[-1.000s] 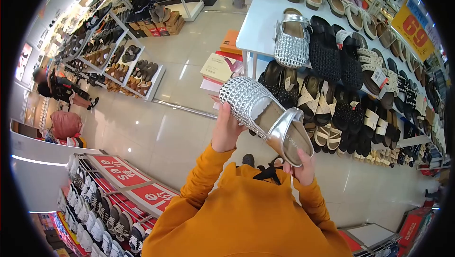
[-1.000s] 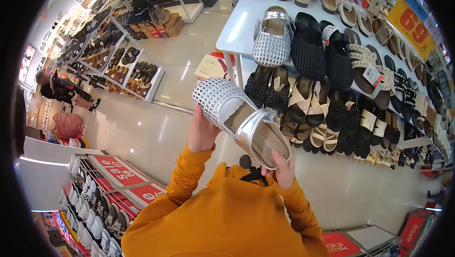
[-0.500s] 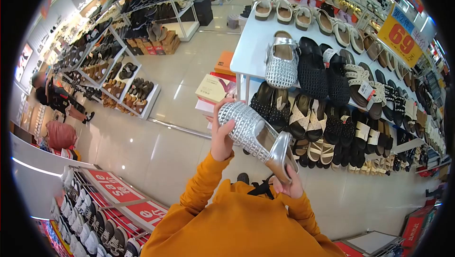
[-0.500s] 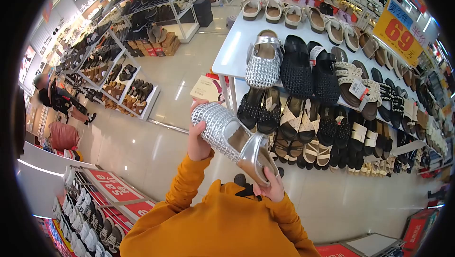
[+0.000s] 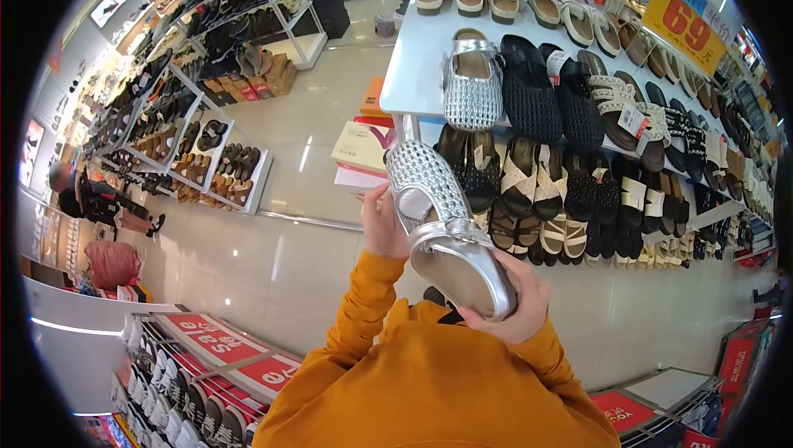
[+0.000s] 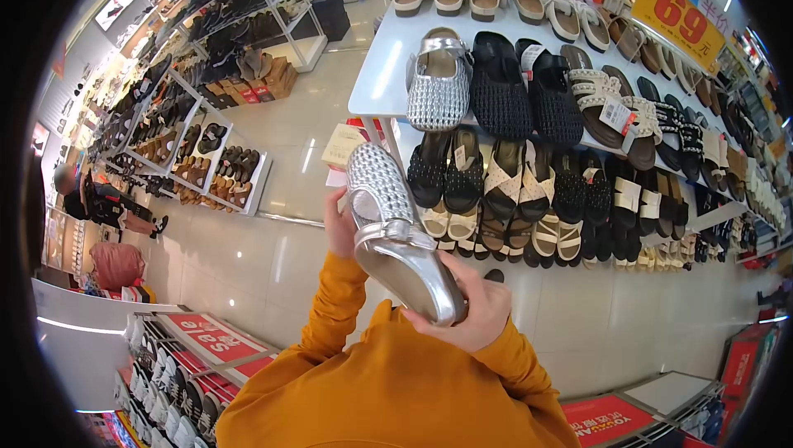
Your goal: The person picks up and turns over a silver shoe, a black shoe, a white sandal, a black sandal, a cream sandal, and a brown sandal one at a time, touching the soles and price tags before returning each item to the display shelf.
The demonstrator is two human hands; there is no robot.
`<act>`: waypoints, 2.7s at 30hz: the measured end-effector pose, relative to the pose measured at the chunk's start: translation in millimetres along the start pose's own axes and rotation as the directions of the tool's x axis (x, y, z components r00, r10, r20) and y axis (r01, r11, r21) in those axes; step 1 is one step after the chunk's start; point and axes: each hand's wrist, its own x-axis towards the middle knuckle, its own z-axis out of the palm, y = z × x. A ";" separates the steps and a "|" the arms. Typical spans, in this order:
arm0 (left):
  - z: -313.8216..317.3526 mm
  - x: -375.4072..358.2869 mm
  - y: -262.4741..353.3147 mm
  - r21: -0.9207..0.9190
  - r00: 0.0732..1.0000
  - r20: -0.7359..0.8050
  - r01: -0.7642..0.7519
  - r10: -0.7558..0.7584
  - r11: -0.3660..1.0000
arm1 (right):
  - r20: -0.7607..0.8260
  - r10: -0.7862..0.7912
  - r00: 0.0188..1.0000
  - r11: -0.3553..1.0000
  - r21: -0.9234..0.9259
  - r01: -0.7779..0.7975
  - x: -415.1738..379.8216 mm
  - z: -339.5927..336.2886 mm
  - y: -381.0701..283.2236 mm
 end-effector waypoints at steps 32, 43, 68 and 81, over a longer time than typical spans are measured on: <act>127.2 100.0 75.6 0.894 0.824 0.335 -0.431 0.456 0.124 | 0.082 0.520 0.851 0.429 0.836 -0.342 -36.3 -8.7 68.3; 42.9 5.4 120.3 0.778 0.761 0.124 -0.473 0.637 0.414 | 0.096 0.521 0.848 0.483 0.786 -0.386 111.4 46.4 68.3; 74.2 -63.8 132.2 0.546 0.663 0.716 -0.727 0.218 0.417 | 0.155 0.365 0.918 0.346 0.893 -0.289 92.5 -26.3 46.0; 153.9 -70.4 53.9 0.235 0.959 0.062 -0.285 0.278 0.929 | -0.036 0.335 0.941 0.685 0.695 -0.217 -2.3 -80.2 51.8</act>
